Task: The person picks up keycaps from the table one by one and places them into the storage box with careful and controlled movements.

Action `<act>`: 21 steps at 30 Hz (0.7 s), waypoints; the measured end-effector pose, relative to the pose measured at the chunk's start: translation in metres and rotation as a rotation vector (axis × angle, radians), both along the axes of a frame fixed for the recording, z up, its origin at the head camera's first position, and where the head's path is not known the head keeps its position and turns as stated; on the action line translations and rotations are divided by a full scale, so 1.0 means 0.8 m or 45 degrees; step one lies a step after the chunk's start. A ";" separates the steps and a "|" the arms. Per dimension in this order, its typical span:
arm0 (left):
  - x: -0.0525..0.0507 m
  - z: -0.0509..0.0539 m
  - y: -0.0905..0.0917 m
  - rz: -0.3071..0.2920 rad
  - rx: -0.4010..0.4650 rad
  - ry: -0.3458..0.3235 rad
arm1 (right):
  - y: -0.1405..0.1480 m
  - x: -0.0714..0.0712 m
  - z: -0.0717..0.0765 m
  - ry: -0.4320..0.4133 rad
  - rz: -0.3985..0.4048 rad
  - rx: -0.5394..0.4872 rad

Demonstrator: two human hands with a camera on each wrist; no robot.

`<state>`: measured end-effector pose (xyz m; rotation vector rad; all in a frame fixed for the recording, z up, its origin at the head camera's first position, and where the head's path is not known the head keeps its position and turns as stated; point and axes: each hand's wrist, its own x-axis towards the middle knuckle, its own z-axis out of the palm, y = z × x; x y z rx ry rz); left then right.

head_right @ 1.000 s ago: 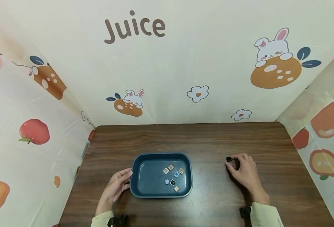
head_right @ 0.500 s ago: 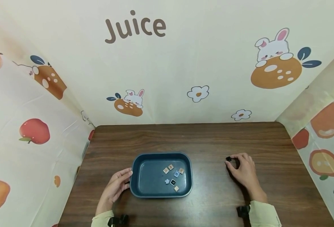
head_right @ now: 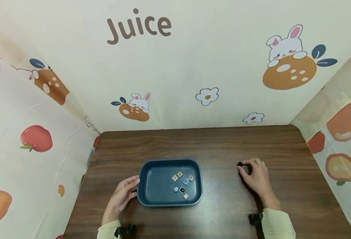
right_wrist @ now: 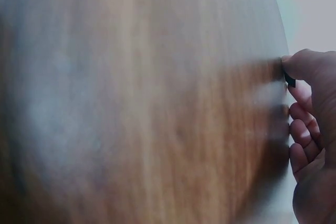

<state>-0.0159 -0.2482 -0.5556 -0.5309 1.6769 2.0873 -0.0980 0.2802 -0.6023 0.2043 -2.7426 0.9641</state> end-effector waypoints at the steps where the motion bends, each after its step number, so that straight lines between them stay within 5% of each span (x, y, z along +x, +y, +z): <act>1: 0.000 -0.001 0.000 0.005 -0.002 -0.003 | 0.000 0.000 0.000 -0.002 0.000 0.000; 21: 0.001 0.001 -0.002 -0.007 0.010 0.017 | -0.012 0.007 0.020 0.090 0.045 0.011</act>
